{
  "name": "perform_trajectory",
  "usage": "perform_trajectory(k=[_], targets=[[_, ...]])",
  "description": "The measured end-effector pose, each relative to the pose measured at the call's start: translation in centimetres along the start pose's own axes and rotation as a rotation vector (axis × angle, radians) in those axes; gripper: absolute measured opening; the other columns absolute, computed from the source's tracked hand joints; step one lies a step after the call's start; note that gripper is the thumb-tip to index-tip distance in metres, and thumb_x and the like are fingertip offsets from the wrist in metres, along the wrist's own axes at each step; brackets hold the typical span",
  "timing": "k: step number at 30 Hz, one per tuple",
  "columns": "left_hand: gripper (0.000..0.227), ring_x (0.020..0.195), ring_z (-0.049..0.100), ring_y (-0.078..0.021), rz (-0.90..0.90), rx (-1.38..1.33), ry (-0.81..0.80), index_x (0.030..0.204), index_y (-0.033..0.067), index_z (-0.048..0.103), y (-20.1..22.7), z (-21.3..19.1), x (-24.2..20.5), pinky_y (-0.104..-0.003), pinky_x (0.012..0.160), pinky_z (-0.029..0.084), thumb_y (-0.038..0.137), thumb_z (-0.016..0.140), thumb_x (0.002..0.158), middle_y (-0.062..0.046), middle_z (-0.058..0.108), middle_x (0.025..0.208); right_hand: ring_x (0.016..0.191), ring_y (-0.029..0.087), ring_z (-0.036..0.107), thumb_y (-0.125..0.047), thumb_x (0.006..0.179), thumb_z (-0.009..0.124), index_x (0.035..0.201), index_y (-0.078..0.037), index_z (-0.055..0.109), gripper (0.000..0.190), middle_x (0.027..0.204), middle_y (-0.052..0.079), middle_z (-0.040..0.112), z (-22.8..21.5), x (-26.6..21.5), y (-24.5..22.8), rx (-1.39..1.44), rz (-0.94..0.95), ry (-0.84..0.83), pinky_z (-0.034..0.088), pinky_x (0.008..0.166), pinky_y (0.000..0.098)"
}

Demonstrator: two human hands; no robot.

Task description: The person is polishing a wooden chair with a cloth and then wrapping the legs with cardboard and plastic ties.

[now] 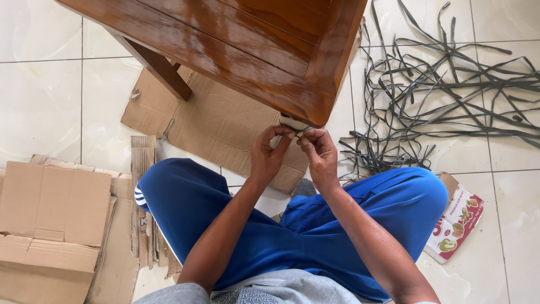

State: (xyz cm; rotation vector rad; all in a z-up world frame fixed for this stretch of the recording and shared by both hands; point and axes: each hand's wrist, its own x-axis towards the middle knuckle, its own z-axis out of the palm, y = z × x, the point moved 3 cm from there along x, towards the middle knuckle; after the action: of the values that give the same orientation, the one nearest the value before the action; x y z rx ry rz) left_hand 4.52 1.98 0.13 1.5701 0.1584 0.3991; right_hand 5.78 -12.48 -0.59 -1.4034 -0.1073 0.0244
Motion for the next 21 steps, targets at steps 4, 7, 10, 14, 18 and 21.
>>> perform_trajectory(k=[4,7,10,14,18,21], targets=[[0.005,0.096,0.066,-0.0147,-0.045,-0.098,0.014,0.101,0.0053,0.076,-0.4,0.2,0.1,-0.044,0.094,0.053,0.009,0.072,0.099,-0.01,0.076,0.091,0.087,0.011,0.062,0.005,0.102,0.055,0.113,-0.004,0.059,0.015,0.09,0.006,0.066,-1.1,0.4,1.4,-0.002,0.023,0.042,0.049,0.08,0.0235],[0.003,0.092,0.063,-0.0113,-0.042,-0.081,0.045,0.098,0.0064,0.076,-0.4,0.4,0.2,-0.04,0.091,0.054,0.01,0.075,0.097,-0.007,0.073,0.086,0.086,0.011,0.059,0.006,0.102,0.054,0.114,-0.004,0.057,0.016,0.089,0.006,0.064,-1.3,0.3,0.7,-0.037,0.025,0.052,0.049,0.079,0.0239],[0.002,0.09,0.066,-0.0146,-0.017,-0.043,0.068,0.095,0.0058,0.075,0.2,0.5,0.2,-0.04,0.088,0.054,0.008,0.074,0.096,-0.01,0.072,0.083,0.085,0.011,0.062,0.003,0.102,0.056,0.115,-0.006,0.058,0.016,0.089,0.006,0.066,-1.2,0.2,1.0,-0.069,0.044,0.067,0.049,0.077,0.0233],[0.005,0.09,0.066,-0.0172,0.001,-0.019,0.1,0.096,0.0038,0.073,0.8,0.8,0.1,-0.041,0.088,0.053,0.008,0.072,0.098,-0.012,0.07,0.083,0.077,0.009,0.053,-0.002,0.103,0.06,0.115,-0.007,0.057,0.013,0.083,0.006,0.066,-1.2,0.1,1.3,-0.083,0.058,0.071,0.046,0.073,0.023],[0.006,0.089,0.068,-0.0169,0.03,0.032,0.111,0.098,0.005,0.072,0.4,0.7,-0.1,-0.039,0.087,0.054,0.01,0.072,0.099,-0.011,0.07,0.084,0.075,0.008,0.056,-0.011,0.102,0.067,0.115,-0.006,0.061,0.016,0.083,0.007,0.07,-1.1,-0.5,1.4,-0.092,0.097,0.022,0.048,0.073,0.0223],[0.02,0.088,0.071,-0.0211,0.069,0.088,0.123,0.1,0.0087,0.066,-0.2,0.6,-0.3,-0.04,0.089,0.054,0.017,0.082,0.092,-0.008,0.072,0.087,0.079,0.008,0.061,-0.016,0.103,0.066,0.116,-0.007,0.065,0.016,0.089,0.009,0.075,-1.2,-1.1,2.3,-0.096,0.151,0.011,0.051,0.076,0.0217]])
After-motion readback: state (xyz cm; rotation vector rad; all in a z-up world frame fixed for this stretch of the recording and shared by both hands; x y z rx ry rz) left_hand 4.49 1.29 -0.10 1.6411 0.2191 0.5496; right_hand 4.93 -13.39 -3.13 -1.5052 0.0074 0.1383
